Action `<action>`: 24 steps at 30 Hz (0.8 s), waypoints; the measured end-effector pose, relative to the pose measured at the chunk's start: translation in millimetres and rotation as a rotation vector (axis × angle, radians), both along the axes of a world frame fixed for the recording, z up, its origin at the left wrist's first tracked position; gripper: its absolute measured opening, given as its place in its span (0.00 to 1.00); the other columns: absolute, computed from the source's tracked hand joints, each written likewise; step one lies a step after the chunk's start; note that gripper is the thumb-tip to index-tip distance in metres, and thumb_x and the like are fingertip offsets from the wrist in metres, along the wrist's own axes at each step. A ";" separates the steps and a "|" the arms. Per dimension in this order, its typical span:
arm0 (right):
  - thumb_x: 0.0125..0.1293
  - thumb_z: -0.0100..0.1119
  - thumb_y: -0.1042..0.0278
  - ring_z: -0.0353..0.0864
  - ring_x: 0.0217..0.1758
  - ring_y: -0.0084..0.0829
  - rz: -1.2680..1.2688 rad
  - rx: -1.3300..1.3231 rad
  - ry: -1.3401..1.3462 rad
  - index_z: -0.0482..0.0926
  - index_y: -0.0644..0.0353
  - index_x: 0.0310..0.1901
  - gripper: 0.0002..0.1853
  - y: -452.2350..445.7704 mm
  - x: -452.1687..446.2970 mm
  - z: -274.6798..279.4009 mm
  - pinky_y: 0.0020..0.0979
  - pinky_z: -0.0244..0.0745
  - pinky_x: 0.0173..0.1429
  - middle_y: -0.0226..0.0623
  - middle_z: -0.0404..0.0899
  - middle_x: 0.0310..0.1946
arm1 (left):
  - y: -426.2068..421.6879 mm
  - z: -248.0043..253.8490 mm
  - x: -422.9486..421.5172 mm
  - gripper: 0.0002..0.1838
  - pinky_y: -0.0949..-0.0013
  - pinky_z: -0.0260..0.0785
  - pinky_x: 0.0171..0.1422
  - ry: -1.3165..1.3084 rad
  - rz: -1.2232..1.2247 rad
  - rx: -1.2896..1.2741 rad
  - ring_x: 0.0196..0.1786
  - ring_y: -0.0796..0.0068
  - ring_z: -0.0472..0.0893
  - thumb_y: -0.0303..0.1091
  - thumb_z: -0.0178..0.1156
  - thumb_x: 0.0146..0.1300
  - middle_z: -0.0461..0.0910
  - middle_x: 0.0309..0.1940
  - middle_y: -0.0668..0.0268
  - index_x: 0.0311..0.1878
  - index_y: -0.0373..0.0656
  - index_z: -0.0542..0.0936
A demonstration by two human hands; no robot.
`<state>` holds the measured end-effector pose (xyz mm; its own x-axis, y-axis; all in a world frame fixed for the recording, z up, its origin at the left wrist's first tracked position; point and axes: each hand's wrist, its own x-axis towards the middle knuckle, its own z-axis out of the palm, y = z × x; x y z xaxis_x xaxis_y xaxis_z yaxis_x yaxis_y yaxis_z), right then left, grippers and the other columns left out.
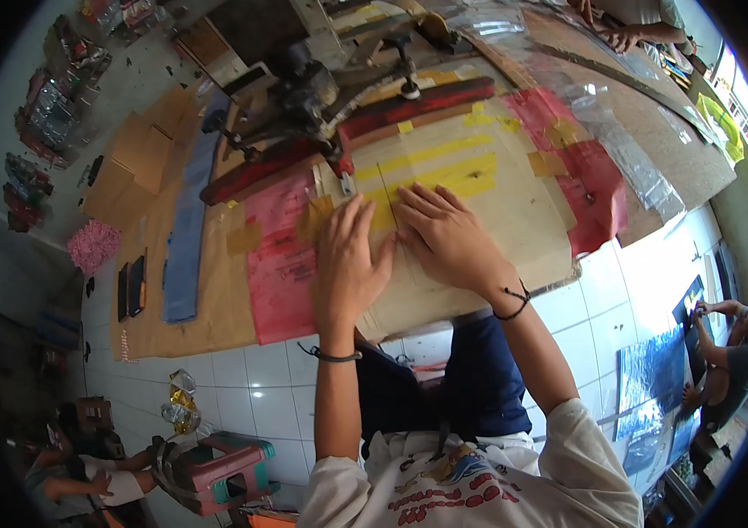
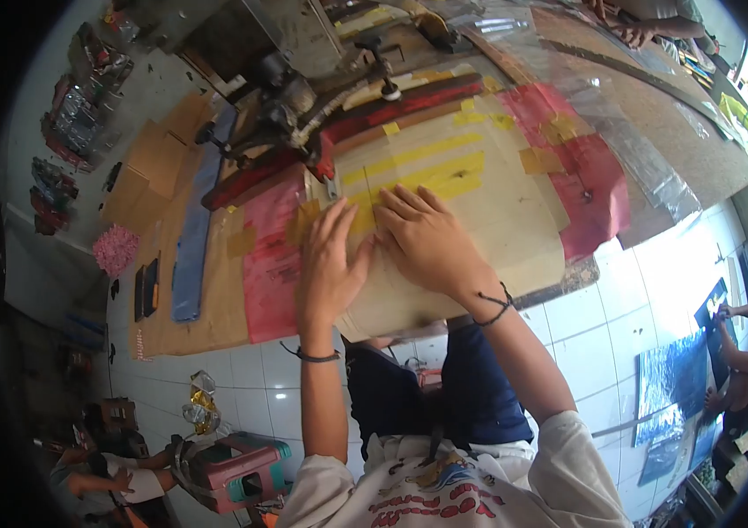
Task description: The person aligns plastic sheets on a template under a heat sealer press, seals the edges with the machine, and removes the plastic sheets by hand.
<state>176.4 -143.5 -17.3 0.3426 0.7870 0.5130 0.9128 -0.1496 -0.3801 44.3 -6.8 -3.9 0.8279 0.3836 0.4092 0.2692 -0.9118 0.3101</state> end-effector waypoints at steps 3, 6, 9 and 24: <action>0.75 0.56 0.59 0.70 0.78 0.46 0.007 0.037 -0.024 0.80 0.65 0.61 0.21 2.2 2.6 -7.5 0.49 0.58 0.83 0.47 0.76 0.70 | 2.3 -2.5 1.8 0.28 0.53 0.59 0.81 -0.003 -0.005 -0.002 0.77 0.52 0.67 0.41 0.60 0.74 0.71 0.75 0.56 0.71 0.36 0.75; 0.75 0.56 0.59 0.70 0.78 0.46 -0.001 0.052 -0.050 0.80 0.65 0.61 0.21 0.9 1.3 -9.7 0.49 0.59 0.83 0.47 0.77 0.70 | 0.2 -4.0 -1.1 0.28 0.53 0.60 0.80 0.011 -0.004 -0.002 0.77 0.53 0.68 0.41 0.60 0.73 0.71 0.74 0.55 0.71 0.35 0.74; 0.75 0.56 0.60 0.70 0.78 0.46 -0.003 0.031 -0.049 0.80 0.65 0.61 0.21 0.2 1.0 -7.2 0.49 0.59 0.83 0.47 0.77 0.70 | 1.2 -4.6 1.3 0.28 0.53 0.60 0.81 0.017 0.002 0.010 0.77 0.53 0.68 0.41 0.59 0.74 0.71 0.74 0.56 0.71 0.36 0.75; 0.75 0.56 0.60 0.70 0.78 0.47 -0.018 0.072 -0.043 0.83 0.64 0.57 0.19 4.1 1.8 -13.0 0.49 0.57 0.84 0.50 0.77 0.69 | 0.6 -0.8 3.0 0.31 0.53 0.58 0.82 0.051 0.000 -0.001 0.78 0.52 0.67 0.43 0.63 0.72 0.70 0.76 0.54 0.73 0.37 0.74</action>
<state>178.2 -139.5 -30.3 0.3331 0.7417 0.5822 0.9258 -0.1401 -0.3512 47.2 -6.2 -4.7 0.8478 0.3840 0.3659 0.2850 -0.9115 0.2964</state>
